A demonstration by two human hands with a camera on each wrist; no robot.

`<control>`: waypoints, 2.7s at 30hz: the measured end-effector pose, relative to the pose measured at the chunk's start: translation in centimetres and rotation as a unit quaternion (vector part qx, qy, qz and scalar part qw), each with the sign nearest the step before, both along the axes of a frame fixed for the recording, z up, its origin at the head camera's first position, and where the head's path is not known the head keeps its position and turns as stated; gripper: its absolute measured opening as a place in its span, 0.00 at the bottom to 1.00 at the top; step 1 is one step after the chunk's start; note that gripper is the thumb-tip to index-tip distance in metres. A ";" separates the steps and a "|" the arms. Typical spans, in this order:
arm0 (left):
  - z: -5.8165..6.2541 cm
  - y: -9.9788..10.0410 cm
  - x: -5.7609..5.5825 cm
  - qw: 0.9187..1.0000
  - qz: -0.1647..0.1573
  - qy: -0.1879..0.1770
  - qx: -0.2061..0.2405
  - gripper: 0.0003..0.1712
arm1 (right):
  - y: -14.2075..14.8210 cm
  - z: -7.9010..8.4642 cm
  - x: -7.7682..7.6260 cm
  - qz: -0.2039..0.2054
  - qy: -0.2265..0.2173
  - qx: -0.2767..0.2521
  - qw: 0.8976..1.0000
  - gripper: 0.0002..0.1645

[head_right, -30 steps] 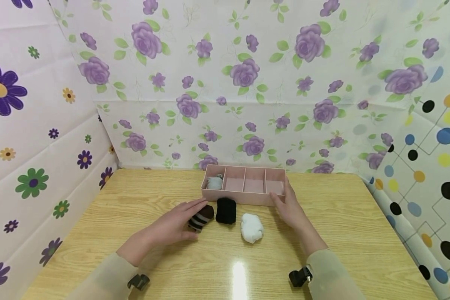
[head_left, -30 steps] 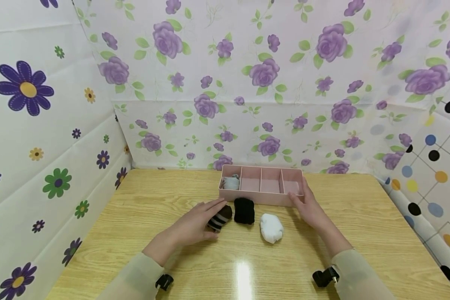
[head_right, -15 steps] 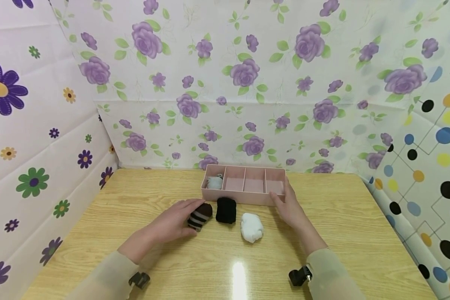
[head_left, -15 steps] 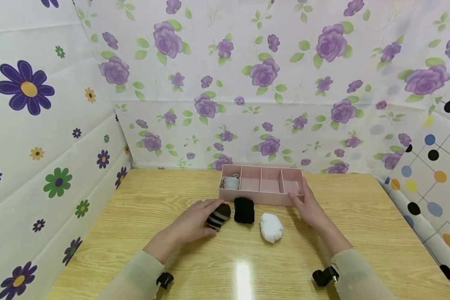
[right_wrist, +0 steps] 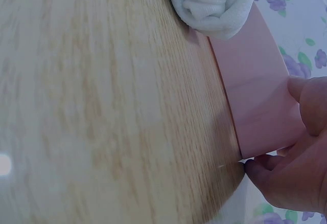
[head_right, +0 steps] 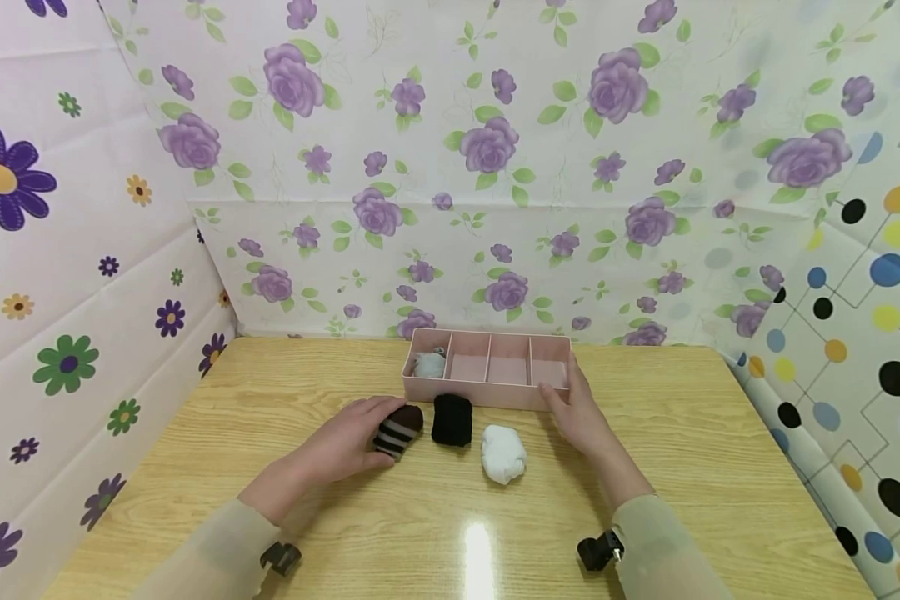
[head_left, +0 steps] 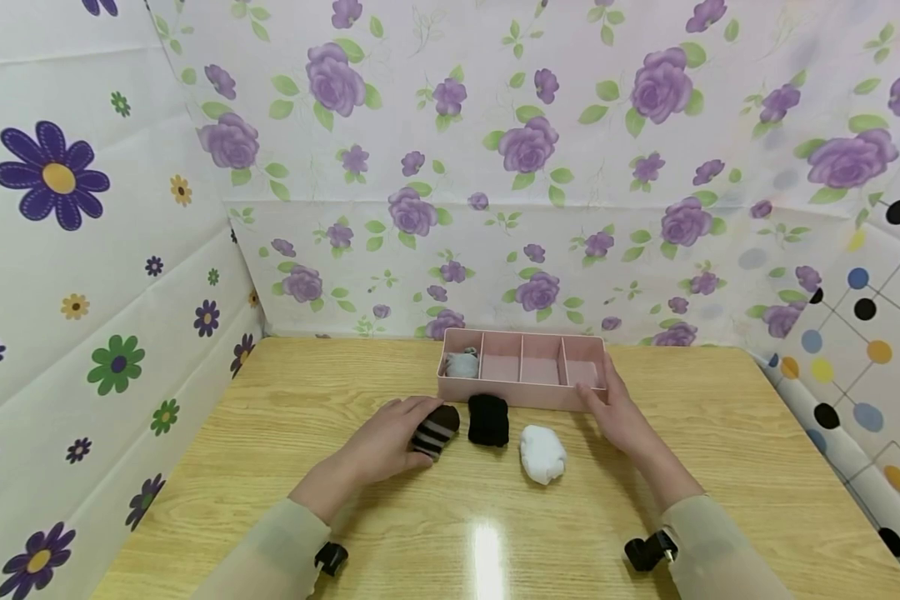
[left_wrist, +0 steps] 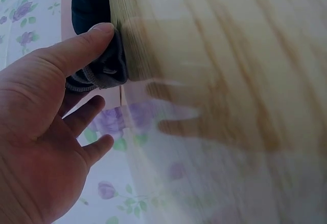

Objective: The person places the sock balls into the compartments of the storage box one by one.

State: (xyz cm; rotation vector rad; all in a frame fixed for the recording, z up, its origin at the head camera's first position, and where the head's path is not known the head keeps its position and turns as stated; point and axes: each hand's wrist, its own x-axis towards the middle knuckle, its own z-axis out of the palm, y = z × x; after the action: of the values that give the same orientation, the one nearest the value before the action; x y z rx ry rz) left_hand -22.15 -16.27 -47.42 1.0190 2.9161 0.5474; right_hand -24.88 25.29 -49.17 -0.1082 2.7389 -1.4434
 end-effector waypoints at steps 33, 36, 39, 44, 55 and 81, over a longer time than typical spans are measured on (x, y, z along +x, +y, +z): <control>1.1 0.5 0.0 0.998 0.017 0.023 0.053 0.49 | -0.1 0.1 0.1 0.001 -0.008 -0.007 1.000 0.57; 1.7 0.6 0.0 0.998 0.024 0.020 0.054 0.49 | -0.2 0.2 0.1 0.001 -0.008 -0.005 1.000 0.57; 2.2 0.8 0.1 0.998 0.031 0.012 0.059 0.50 | -0.2 0.2 0.1 0.001 -0.010 -0.004 1.000 0.57; 2.8 1.4 -0.2 0.997 0.032 0.012 0.069 0.50 | -0.2 0.2 0.1 0.000 -0.016 -0.004 1.000 0.57; 3.8 2.8 -0.8 0.995 0.030 0.026 0.088 0.50 | -0.1 0.1 0.1 0.002 -0.009 -0.005 1.000 0.57; 5.8 7.9 -4.3 0.991 0.065 0.045 0.112 0.47 | -0.3 0.5 0.2 0.001 -0.005 -0.007 1.000 0.54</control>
State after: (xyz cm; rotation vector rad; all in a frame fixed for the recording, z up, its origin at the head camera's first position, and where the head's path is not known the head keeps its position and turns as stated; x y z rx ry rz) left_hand -26.41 -8.32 -41.66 0.8968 3.0710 0.8728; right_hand -24.63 25.03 -48.68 -0.1037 2.7205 -1.4596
